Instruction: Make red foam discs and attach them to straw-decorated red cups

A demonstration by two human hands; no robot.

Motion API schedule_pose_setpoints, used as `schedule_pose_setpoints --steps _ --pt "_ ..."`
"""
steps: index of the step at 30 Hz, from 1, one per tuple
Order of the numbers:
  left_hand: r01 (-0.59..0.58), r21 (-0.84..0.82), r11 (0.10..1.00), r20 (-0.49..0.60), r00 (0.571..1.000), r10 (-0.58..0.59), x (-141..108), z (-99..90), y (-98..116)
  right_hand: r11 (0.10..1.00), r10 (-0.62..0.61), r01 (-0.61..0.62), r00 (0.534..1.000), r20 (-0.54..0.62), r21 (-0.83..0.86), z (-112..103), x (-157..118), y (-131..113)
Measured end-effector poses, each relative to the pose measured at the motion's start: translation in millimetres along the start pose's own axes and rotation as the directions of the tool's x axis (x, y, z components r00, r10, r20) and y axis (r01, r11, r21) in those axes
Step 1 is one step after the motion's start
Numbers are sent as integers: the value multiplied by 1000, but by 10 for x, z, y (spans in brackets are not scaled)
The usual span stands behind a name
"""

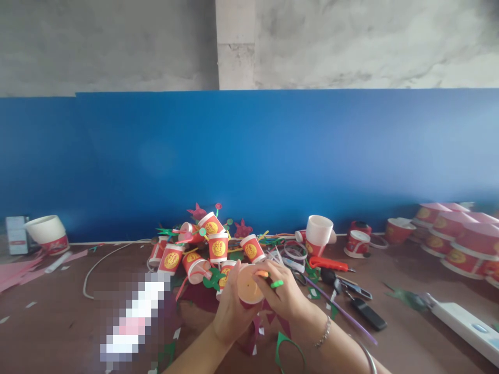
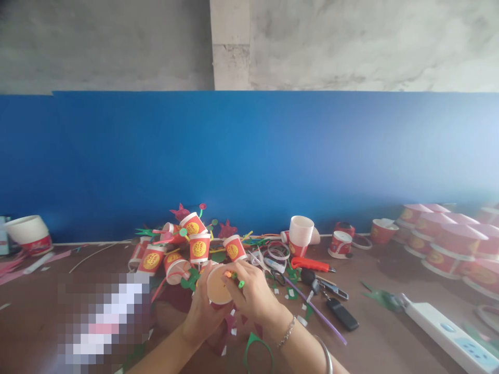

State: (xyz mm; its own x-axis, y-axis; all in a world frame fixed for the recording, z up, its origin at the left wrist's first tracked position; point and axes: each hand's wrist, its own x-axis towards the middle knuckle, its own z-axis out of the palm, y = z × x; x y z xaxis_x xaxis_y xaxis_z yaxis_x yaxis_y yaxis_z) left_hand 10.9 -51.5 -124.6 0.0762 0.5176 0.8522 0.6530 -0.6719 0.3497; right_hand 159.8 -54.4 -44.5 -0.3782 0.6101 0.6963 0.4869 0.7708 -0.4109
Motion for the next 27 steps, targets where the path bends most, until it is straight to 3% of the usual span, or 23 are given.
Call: schedule_pose_setpoints --steps 7,16,24,27 --pt "16 15 1000 3 1000 -16 -17 8 -12 1000 -3 3 1000 -12 15 18 -8 22" --pt "75 -109 991 27 997 -73 -6 3 -6 998 13 -13 1000 -4 59 94 -29 5" --pt "254 -219 942 136 964 -229 -96 80 -39 980 176 -179 984 36 92 116 -29 42" --pt "333 -313 890 226 936 -271 -72 94 8 975 206 -212 975 78 70 143 -47 56"
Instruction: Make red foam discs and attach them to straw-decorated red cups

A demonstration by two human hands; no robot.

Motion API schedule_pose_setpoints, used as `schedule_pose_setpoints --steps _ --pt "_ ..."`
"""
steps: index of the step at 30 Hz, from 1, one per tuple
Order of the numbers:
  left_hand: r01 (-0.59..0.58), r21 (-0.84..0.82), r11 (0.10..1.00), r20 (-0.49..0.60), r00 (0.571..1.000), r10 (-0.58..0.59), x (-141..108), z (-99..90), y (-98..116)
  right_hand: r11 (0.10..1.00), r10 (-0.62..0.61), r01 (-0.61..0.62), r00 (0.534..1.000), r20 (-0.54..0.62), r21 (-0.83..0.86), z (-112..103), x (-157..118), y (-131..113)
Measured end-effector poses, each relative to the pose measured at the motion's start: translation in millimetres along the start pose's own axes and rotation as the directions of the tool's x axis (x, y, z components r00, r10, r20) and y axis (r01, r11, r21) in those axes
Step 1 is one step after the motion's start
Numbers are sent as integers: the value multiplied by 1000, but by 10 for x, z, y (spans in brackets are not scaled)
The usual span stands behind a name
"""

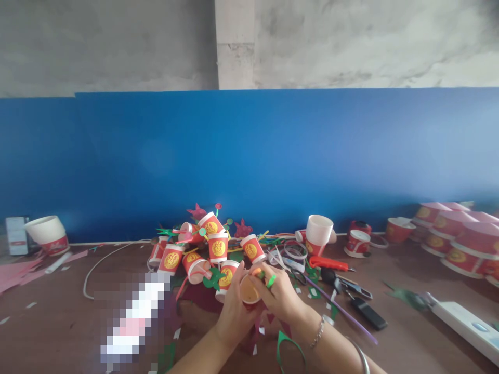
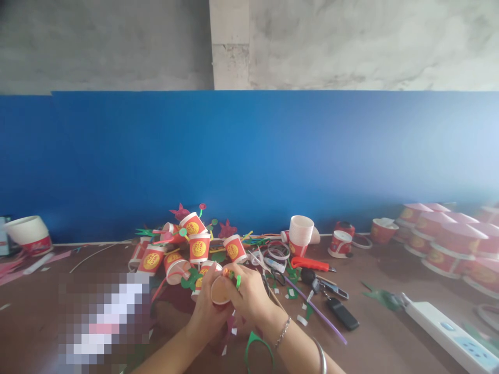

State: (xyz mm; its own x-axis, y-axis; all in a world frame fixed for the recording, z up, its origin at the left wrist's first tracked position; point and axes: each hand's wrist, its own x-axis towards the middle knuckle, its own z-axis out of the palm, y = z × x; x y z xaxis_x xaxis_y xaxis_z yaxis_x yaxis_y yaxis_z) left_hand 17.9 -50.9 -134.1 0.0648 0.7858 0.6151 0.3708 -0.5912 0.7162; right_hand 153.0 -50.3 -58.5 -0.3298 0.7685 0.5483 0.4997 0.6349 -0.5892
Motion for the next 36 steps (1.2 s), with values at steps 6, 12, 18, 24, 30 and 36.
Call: schedule_pose_setpoints --steps 6,12,18,24,30,36 --pt "190 -206 960 159 974 -159 73 -9 170 994 94 -98 993 76 55 74 -25 74" --pt "213 -273 938 250 957 -145 49 11 110 979 157 -161 987 36 125 80 -24 161" --pt "253 -245 936 166 962 -216 31 102 -25 986 149 -150 989 13 71 85 0 235" --pt "314 -235 920 114 949 -295 59 89 23 990 125 -125 992 6 63 83 19 259" --pt "242 -319 916 62 970 -235 68 80 63 986 118 -117 993 -1 122 97 7 285" --pt "232 -348 909 67 973 -222 70 78 110 984 137 -132 990 -34 120 100 18 241"
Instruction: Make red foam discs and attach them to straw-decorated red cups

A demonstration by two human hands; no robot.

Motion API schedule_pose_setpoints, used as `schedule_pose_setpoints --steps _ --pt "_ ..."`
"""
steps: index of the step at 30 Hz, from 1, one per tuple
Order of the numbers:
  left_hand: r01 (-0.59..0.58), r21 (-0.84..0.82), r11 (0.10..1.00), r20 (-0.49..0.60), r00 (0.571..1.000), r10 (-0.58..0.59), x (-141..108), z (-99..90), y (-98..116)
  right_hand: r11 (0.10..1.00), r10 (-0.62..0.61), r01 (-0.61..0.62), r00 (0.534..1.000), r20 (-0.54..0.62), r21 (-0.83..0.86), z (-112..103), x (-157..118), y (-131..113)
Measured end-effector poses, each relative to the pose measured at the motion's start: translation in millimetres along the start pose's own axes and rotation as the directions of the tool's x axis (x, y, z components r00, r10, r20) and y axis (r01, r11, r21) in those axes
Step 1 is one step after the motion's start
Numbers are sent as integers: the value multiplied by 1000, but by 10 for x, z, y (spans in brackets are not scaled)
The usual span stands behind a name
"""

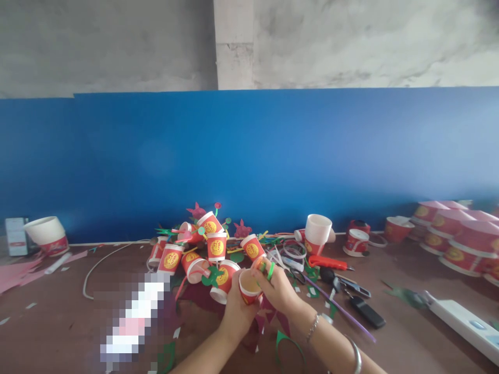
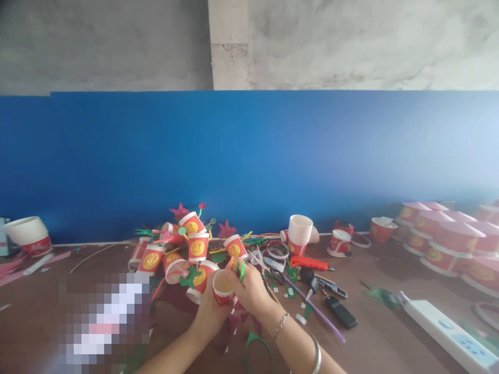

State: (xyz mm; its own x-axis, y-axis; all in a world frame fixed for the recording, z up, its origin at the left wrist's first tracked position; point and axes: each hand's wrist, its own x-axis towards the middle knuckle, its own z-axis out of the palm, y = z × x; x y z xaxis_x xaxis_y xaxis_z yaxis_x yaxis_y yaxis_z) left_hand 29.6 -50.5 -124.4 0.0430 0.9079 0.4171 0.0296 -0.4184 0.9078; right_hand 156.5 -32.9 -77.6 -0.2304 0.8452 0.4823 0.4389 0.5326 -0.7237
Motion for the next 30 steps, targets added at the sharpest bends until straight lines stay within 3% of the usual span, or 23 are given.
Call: schedule_pose_setpoints --steps 6,16,20,25,27,30 --pt "11 -18 1000 -11 1000 -11 -2 18 73 1000 -16 17 999 31 -6 -1 2 -81" --pt "37 5 999 3 999 -37 -1 -2 17 993 -63 63 998 4 -96 11 -4 -57" --pt "71 -8 997 21 997 -71 18 -11 65 1000 9 -8 999 48 -24 -7 13 -25" --pt "25 -123 992 200 980 0 3 -11 163 984 85 -92 995 53 149 -62 23 -17" --pt "46 -186 981 245 970 1 -6 -7 135 978 67 -74 997 41 195 -98 36 -44" --pt "94 -252 963 229 973 -35 -6 -4 22 952 85 -100 994 65 289 -147 62 -92"
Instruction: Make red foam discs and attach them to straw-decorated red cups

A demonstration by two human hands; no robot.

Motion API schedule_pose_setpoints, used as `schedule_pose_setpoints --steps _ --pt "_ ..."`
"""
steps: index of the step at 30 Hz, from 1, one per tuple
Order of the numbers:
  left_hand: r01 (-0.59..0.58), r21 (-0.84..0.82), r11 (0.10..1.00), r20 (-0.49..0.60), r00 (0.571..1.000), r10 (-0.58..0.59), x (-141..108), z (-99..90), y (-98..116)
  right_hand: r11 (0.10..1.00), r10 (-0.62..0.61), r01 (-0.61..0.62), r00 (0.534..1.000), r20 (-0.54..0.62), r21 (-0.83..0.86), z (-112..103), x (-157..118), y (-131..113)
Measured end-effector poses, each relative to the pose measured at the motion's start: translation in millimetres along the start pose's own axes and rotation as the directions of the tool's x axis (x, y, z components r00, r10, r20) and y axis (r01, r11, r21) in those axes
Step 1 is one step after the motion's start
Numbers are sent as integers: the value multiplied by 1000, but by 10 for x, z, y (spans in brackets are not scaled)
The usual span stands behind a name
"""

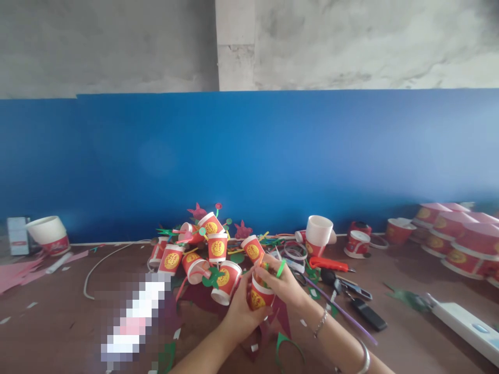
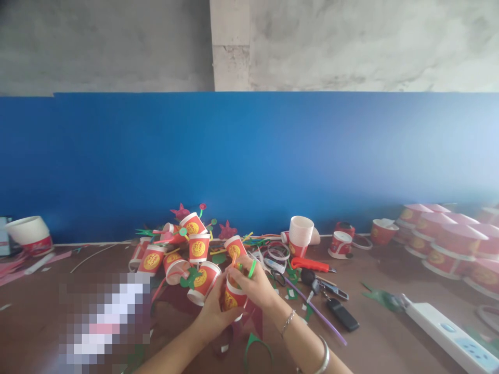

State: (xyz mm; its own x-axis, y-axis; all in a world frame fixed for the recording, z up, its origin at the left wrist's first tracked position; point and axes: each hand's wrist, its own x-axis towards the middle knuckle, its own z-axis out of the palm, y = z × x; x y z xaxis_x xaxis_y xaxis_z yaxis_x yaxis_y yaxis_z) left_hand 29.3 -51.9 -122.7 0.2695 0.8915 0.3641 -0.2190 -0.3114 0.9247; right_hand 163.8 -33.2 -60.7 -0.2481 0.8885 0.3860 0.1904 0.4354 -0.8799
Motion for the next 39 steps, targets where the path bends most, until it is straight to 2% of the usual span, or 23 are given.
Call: schedule_pose_setpoints --steps 2,4,8,11,14,17,20,24,27,32,39 --pt "32 22 999 -33 999 -32 9 -18 -58 995 66 -67 998 10 69 -13 12 -21" --pt "46 76 996 -58 997 -41 16 -21 -68 993 85 -83 996 -15 80 -18 23 -19" --pt "17 80 997 -86 996 -10 18 20 10 996 75 -77 996 -40 -54 -19 31 -16" --pt "11 126 992 -107 994 2 13 43 52 992 78 -81 996 -34 -96 -13 22 -106" --pt "15 163 986 -145 989 9 9 44 58 997 70 -71 997 -23 -18 8 7 -232" --pt "21 126 992 -127 992 -5 7 48 75 994 112 -111 991 -78 21 36 -3 -278" --pt "-31 53 998 -69 997 34 6 60 116 984 89 -111 984 -152 -141 46 -7 -243" --pt "-78 29 997 -64 995 79 7 60 144 934 -29 -39 982 -186 -354 38 -12 -213" --pt "-70 39 997 -59 996 73 5 51 135 866 -96 8 984 -150 -500 26 -20 -238" --pt "-68 31 997 -66 995 70 -2 50 155 777 -184 172 982 43 -606 -16 -46 -356" --pt "-109 -18 994 -36 993 108 -28 34 84 705 -100 157 988 121 -691 -28 -80 -513"
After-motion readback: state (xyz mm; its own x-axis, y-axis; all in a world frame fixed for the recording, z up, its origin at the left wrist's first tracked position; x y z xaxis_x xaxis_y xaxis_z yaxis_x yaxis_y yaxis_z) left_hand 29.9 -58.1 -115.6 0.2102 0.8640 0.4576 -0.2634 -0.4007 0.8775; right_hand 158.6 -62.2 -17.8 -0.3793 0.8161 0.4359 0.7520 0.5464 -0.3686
